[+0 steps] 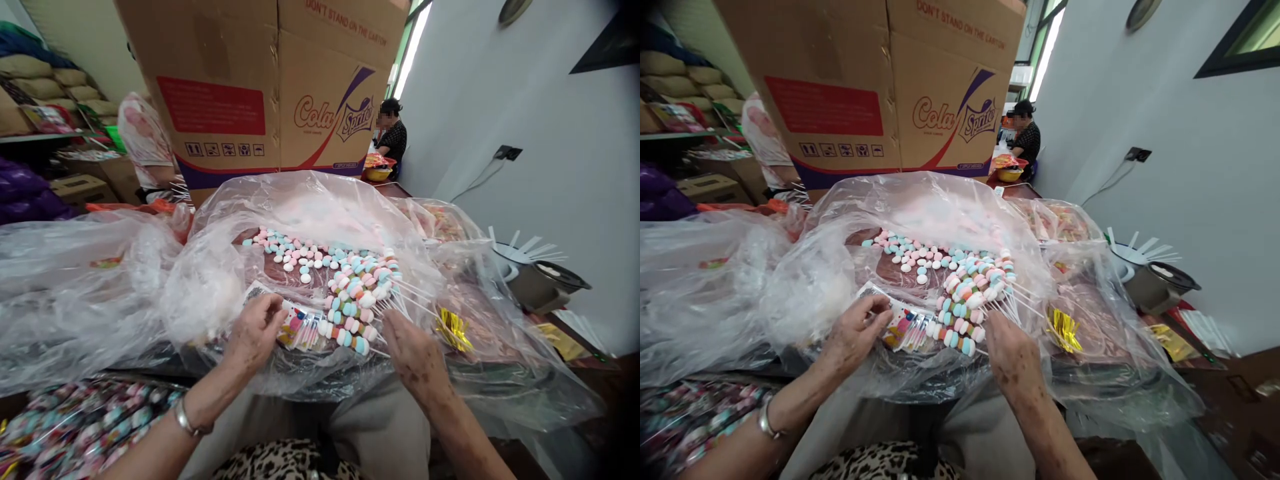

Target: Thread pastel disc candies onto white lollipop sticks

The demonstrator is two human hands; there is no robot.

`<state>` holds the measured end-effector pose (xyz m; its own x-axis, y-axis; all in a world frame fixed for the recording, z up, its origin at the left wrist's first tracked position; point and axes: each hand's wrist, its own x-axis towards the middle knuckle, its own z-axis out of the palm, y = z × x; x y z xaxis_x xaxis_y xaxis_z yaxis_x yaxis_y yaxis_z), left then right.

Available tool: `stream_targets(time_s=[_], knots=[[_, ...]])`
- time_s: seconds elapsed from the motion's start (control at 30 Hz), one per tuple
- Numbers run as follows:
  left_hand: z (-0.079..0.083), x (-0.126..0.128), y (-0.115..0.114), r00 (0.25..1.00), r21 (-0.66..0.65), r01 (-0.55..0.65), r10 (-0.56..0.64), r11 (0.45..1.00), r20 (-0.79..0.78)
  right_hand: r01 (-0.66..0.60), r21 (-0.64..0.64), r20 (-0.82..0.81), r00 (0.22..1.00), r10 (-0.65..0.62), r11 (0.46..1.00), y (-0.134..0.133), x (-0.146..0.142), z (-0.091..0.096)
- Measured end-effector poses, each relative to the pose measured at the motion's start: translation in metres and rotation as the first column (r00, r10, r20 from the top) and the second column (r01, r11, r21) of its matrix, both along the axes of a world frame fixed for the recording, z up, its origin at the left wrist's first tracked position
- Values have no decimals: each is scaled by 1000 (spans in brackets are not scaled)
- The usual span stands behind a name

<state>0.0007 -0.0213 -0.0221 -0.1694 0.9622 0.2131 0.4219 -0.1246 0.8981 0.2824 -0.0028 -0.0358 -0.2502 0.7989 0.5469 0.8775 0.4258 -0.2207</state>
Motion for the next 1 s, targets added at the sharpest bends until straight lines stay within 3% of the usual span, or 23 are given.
stream_targets(time_s=[0.1, 0.23, 0.53, 0.7, 0.83, 0.93, 1.0], knots=[[-4, -22, 9, 970, 55, 61, -46, 997, -239, 99, -156, 185, 980, -70, 983, 7, 3, -6], [-12, -22, 19, 898, 82, 123, -75, 989, -433, 138, -237, 269, 960, -72, 962, 8, -6, 3], [-26, -20, 31, 815, 159, 151, -32, 976, -579, 137, -235, 286, 956, -67, 962, 13, -16, 22], [-25, -19, 33, 796, 220, 171, -3, 960, -605, 113, -165, 342, 938, -51, 980, 8, -23, 27], [-25, -20, 39, 776, 285, 191, 34, 940, -630, 142, 6, 368, 920, -134, 990, 4, -27, 33], [-24, -21, 43, 766, 362, 184, 98, 914, -636, 116, 170, 276, 948, -160, 979, 0, -28, 43], [-21, -19, 42, 765, 425, 177, 148, 888, -627, 77, 271, 133, 984, -117, 959, -6, -33, 49]])
